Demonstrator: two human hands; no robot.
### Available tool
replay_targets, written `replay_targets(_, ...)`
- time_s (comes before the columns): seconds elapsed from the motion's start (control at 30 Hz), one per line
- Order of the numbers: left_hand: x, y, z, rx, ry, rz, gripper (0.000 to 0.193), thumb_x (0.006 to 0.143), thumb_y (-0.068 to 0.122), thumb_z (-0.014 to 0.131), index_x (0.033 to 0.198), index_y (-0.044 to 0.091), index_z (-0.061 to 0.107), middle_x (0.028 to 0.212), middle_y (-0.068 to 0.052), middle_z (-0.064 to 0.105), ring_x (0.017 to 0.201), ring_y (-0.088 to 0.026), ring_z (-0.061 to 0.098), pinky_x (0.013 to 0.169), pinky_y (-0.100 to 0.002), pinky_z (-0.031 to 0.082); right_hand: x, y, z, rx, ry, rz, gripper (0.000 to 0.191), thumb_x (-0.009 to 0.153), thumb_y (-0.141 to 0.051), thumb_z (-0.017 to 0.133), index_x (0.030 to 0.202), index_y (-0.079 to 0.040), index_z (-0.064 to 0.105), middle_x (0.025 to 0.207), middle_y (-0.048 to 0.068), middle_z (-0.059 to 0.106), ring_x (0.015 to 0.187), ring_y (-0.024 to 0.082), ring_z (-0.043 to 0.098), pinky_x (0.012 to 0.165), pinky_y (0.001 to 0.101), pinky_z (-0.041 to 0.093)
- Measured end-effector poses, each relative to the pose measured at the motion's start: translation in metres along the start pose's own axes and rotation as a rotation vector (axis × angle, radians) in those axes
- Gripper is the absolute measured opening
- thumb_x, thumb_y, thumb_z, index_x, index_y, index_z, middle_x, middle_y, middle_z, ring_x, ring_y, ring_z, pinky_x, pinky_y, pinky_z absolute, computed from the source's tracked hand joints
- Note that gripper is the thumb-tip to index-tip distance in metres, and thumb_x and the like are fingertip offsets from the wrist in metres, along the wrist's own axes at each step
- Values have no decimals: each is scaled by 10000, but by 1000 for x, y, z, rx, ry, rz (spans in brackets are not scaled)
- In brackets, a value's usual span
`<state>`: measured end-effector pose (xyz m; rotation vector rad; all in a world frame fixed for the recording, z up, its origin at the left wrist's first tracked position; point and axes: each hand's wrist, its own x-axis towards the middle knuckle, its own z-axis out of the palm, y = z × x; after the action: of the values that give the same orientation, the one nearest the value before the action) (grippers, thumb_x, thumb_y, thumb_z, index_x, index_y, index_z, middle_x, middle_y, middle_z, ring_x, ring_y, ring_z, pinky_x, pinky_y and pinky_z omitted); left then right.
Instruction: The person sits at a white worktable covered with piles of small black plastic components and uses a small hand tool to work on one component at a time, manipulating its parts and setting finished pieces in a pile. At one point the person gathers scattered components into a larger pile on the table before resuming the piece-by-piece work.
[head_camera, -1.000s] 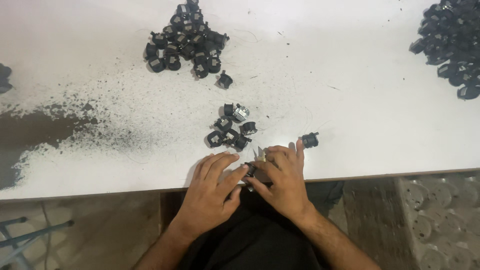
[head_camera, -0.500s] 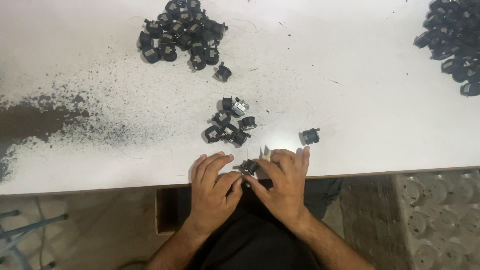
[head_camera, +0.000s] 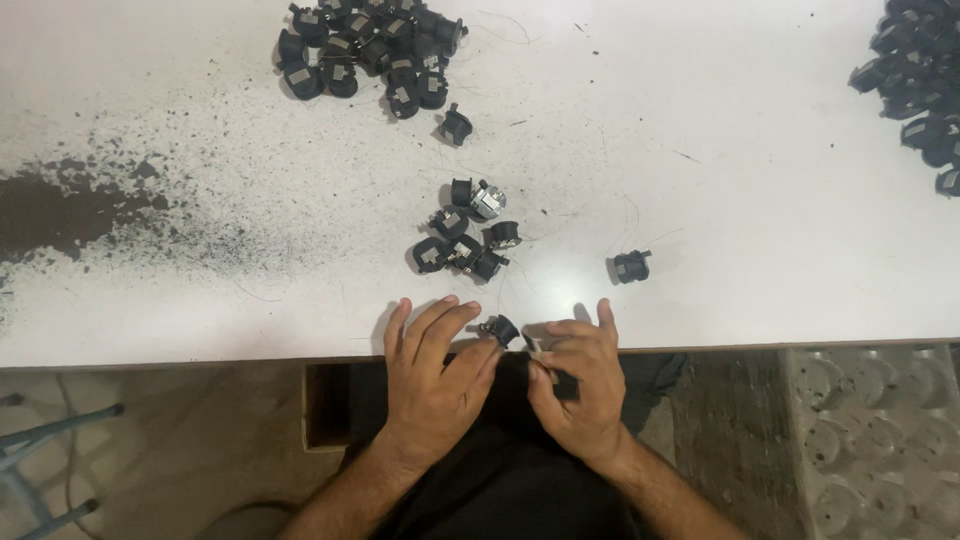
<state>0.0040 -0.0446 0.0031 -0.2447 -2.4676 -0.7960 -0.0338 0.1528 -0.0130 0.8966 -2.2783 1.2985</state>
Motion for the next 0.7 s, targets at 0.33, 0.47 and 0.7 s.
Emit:
replay_targets(0.33, 1, -3, -2, 63, -3, 49, 160, 892, 186, 820, 1012, 156, 718, 1335, -42, 587, 1341, -246, 506, 1236, -549, 271, 9, -3, 2, -14, -76, 31, 257, 815, 19, 750, 1011, -78, 615, 957, 80, 708, 1093, 261, 701, 1255, 621, 282)
replay_targets(0.47, -2, -7, -3, 58, -8, 32, 155, 886, 182, 813, 1008, 160, 719, 1336, -38, 581, 1345, -242, 498, 1233, -539, 271, 5, -3, 4, 88, -5, -22, 287, 852, -3, 763, 1044, -57, 557, 963, 63, 691, 1168, 269, 688, 1265, 632, 253)
replay_targets(0.7, -7, -8, 4, -17, 1, 12, 152, 886, 163, 808, 999, 151, 706, 1324, -43, 586, 1345, -247, 504, 1241, -547, 266, 6, -2, 13, -14, -52, -22, 274, 803, 11, 780, 997, -79, 609, 920, 70, 697, 1134, 287, 703, 1242, 636, 293)
